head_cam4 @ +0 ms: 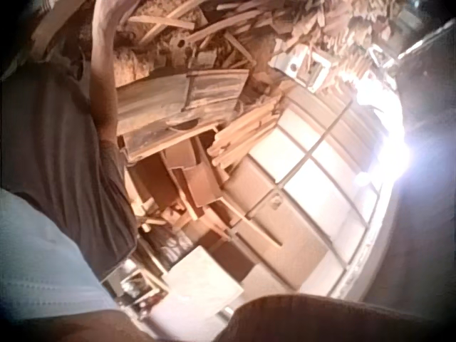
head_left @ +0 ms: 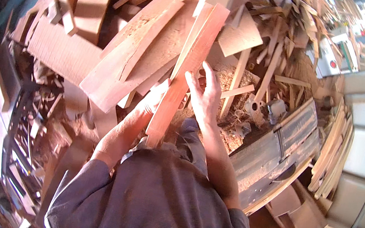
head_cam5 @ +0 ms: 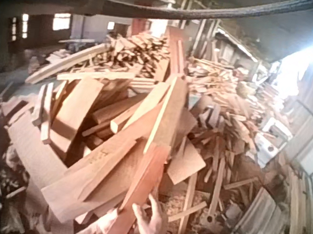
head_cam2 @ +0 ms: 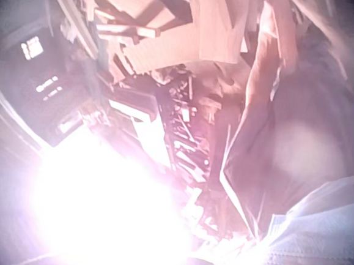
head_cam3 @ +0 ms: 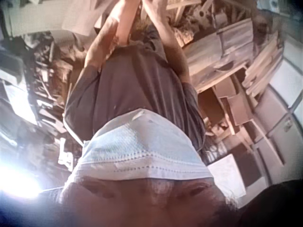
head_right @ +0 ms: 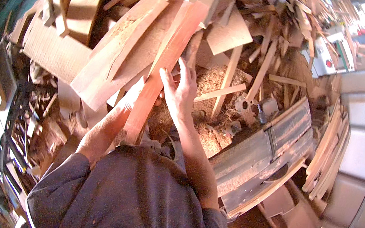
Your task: The person selects wooden planks from a pile, measures them with a tape measure, and cuts them on a table saw. The person repeats this process for several pieces, handling each plank individually and placing cut pieces aside.
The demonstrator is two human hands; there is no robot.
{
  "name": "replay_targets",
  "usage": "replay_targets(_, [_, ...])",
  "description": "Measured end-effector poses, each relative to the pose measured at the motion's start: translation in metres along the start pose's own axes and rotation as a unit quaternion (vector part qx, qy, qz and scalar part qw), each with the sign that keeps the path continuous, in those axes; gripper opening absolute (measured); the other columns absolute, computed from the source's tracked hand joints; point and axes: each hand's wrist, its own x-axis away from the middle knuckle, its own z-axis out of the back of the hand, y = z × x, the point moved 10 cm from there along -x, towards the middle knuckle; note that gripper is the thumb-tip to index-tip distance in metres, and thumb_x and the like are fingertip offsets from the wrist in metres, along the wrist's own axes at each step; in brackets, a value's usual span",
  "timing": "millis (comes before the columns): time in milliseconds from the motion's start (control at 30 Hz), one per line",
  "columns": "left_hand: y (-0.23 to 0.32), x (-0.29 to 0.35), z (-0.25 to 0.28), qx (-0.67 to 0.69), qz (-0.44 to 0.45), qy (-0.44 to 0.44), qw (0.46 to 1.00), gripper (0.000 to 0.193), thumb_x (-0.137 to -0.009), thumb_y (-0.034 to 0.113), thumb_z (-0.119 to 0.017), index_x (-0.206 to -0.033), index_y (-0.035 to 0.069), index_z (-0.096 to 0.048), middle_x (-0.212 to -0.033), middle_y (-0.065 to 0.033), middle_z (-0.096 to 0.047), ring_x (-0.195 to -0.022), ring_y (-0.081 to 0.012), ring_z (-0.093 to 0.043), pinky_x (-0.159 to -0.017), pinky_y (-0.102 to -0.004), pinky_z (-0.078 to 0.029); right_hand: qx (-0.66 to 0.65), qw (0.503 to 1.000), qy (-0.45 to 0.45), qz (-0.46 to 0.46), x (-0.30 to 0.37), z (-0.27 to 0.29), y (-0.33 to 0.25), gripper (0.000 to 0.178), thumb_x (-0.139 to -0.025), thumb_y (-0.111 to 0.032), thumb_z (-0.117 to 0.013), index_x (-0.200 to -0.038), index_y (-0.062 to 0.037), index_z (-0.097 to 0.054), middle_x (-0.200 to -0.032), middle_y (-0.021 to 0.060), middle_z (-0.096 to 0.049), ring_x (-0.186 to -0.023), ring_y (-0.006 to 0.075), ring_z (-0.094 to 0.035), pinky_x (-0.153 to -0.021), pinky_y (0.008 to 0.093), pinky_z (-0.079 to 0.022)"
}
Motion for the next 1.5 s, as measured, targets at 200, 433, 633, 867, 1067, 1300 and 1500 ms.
replay_targets(200, [-0.029, -0.051, -0.044, -0.219, 0.019, 0.010, 0.976, 0.082, -0.084, 0.034, -0.085, -0.147, 0.001, -0.044, -0.128, -0.0091, -0.064, -0.112, -0.0190, -0.064, -0.096, -0.0360, -0.054, 0.070, 0.988, 0.140, 0.014, 0.019, 0.063, 0.057, 0.078, -0.090, -0.036, -0.079, -0.147, 0.0035, -0.044, -0.129, 0.0284, -0.058, -0.118, 0.0329, -0.062, -0.098, 0.0462, -0.053])
replay_targets(433, [-0.075, -0.091, -0.062, -0.556, 0.091, -0.019, 0.826, 0.069, -0.084, 0.021, -0.085, -0.138, -0.005, -0.051, -0.103, -0.0022, -0.064, -0.092, -0.0110, -0.060, -0.081, -0.0255, -0.051, 0.079, 0.928, 0.338, -0.138, 0.109, 0.204, 0.127, 0.054, -0.090, -0.019, -0.072, -0.137, 0.0038, -0.056, -0.109, 0.0213, -0.064, -0.103, 0.0341, -0.063, -0.090, 0.0425, -0.050])
replay_targets(633, [-0.094, -0.044, 0.026, -0.621, 0.203, 0.056, 0.755, 0.068, -0.078, 0.023, -0.089, -0.132, -0.002, -0.055, -0.090, -0.0015, -0.062, -0.076, -0.0099, -0.060, -0.062, -0.0255, -0.052, 0.318, 0.824, 0.412, -0.222, 0.304, 0.325, 0.243, 0.052, -0.088, -0.018, -0.074, -0.134, 0.0039, -0.059, -0.101, 0.0192, -0.060, -0.095, 0.0344, -0.062, -0.083, 0.0427, -0.053])
replay_targets(867, [-0.075, 0.005, 0.079, -0.590, 0.217, 0.149, 0.763, 0.054, -0.081, 0.021, -0.087, -0.122, 0.003, -0.058, -0.084, 0.0007, -0.059, -0.069, -0.0092, -0.059, -0.054, -0.0236, -0.050, 0.428, 0.782, 0.330, -0.311, 0.379, 0.328, 0.298, 0.054, -0.089, -0.022, -0.074, -0.135, 0.0016, -0.060, -0.108, 0.0219, -0.055, -0.097, 0.0385, -0.060, -0.083, 0.0455, -0.053])
replay_targets(1067, [-0.072, 0.019, 0.086, -0.583, 0.200, 0.199, 0.762, 0.046, -0.083, 0.018, -0.084, -0.118, 0.004, -0.058, -0.084, -0.0003, -0.060, -0.068, -0.0108, -0.063, -0.053, -0.0244, -0.053, 0.474, 0.775, 0.273, -0.316, 0.370, 0.323, 0.295, 0.050, -0.095, -0.027, -0.064, -0.136, 0.0021, -0.057, -0.132, 0.0293, -0.054, -0.116, 0.0453, -0.057, -0.101, 0.0516, -0.048])
replay_targets(1300, [-0.090, 0.025, 0.090, -0.597, 0.223, 0.191, 0.747, 0.045, -0.080, 0.018, -0.085, -0.115, 0.004, -0.059, -0.081, 0.0007, -0.059, -0.067, -0.0104, -0.061, -0.052, -0.0243, -0.052, 0.474, 0.823, 0.239, -0.201, 0.370, 0.310, 0.284, 0.043, -0.094, -0.014, -0.061, -0.132, 0.0063, -0.059, -0.143, 0.0271, -0.052, -0.139, 0.0458, -0.044, -0.116, 0.0510, -0.039])
replay_targets(1500, [-0.101, 0.023, 0.097, -0.623, 0.255, 0.174, 0.718, 0.048, -0.076, 0.021, -0.087, -0.112, 0.004, -0.060, -0.083, 0.0001, -0.059, -0.066, -0.0098, -0.059, -0.053, -0.0251, -0.051, 0.573, 0.778, 0.172, -0.192, 0.346, 0.318, 0.312, 0.045, -0.089, -0.005, -0.059, -0.133, 0.0078, -0.058, -0.144, 0.0260, -0.052, -0.140, 0.0427, -0.044, -0.117, 0.0490, -0.039])
